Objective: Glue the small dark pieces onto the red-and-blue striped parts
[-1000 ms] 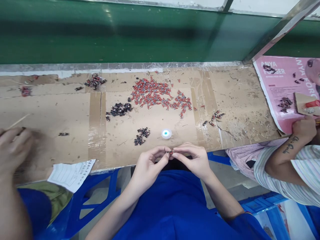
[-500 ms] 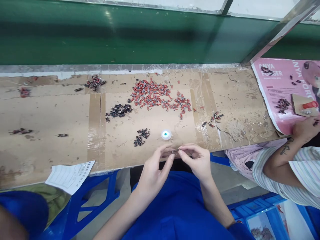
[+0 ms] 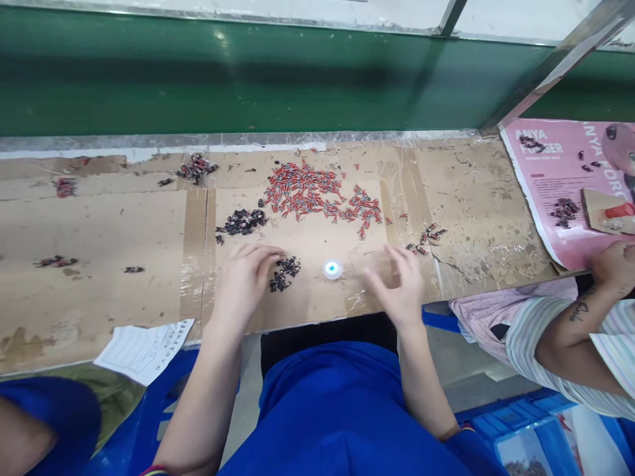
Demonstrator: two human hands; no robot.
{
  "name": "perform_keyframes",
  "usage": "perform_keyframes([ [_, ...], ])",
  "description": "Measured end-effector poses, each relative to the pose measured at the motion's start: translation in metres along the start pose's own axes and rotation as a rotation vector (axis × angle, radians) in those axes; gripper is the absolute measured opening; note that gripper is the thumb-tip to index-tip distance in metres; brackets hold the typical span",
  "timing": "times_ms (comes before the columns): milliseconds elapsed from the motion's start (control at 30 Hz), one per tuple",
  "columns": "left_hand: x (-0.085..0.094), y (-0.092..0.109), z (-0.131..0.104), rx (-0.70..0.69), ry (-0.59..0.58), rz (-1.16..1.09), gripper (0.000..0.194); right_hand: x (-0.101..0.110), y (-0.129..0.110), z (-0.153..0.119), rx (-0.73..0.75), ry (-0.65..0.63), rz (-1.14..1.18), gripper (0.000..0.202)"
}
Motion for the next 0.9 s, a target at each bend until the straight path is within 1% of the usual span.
perform_keyframes([
  [67, -0.007, 0.000, 0.005, 0.001, -0.073, -0.003, 0.025, -0.025, -0.016, 0.002, 0.081, -0.206, 0.067, 0.055],
  [100, -0.010, 0.000, 0.006, 0.005, -0.096, 0.003, 0.025, -0.035, -0.021, 0.004, 0.102, -0.272, 0.078, 0.055],
  [133, -0.013, -0.001, 0.007, 0.012, -0.109, 0.013, 0.025, -0.043, -0.024, 0.005, 0.114, -0.317, 0.085, 0.051],
  [233, -0.016, -0.004, 0.005, 0.039, -0.108, 0.027, 0.028, -0.055, -0.024, 0.009, 0.112, -0.379, 0.166, 0.029],
  [300, -0.013, -0.007, 0.003, 0.059, -0.073, 0.006, 0.030, -0.056, -0.020, 0.009, 0.076, -0.384, 0.318, 0.024],
  [367, -0.009, -0.006, 0.000, 0.066, -0.006, -0.040, 0.030, -0.054, -0.012, 0.006, -0.017, -0.372, 0.522, 0.028],
  [433, -0.007, 0.001, -0.004, 0.031, 0.063, -0.120, 0.027, -0.051, -0.003, 0.002, -0.129, -0.317, 0.723, 0.037],
  [500, -0.012, 0.015, -0.008, -0.027, 0.094, -0.227, 0.022, -0.044, 0.005, -0.001, -0.201, -0.197, 0.883, 0.045],
  [567, -0.025, 0.032, -0.011, -0.068, 0.073, -0.329, 0.018, -0.037, 0.013, -0.002, -0.259, -0.060, 0.996, 0.049],
  [600, -0.034, 0.040, -0.013, -0.083, 0.042, -0.367, 0.016, -0.035, 0.016, -0.003, -0.296, -0.010, 1.036, 0.050],
  [667, -0.052, 0.054, -0.017, -0.124, 0.009, -0.397, 0.014, -0.032, 0.021, -0.003, -0.365, 0.048, 1.090, 0.048],
  [733, -0.065, 0.063, -0.021, -0.163, 0.037, -0.374, 0.013, -0.031, 0.023, -0.003, -0.402, 0.067, 1.115, 0.047],
  [800, -0.070, 0.067, -0.026, -0.180, 0.114, -0.324, 0.011, -0.032, 0.023, -0.003, -0.410, 0.054, 1.114, 0.045],
  [867, -0.071, 0.067, -0.029, -0.181, 0.183, -0.280, 0.010, -0.035, 0.022, -0.005, -0.408, 0.026, 1.104, 0.041],
  [900, -0.070, 0.066, -0.030, -0.180, 0.199, -0.268, 0.009, -0.036, 0.021, -0.005, -0.401, 0.023, 1.096, 0.040],
])
Point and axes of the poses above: each hand's wrist, its own z-axis towards the middle knuckle, its own x-axis out of the back of the hand, y = z × x, the point moved 5 cm from there along z, towards the middle knuckle, and after that the axes turned 14 degrees about -y, right-handed, at the moved point
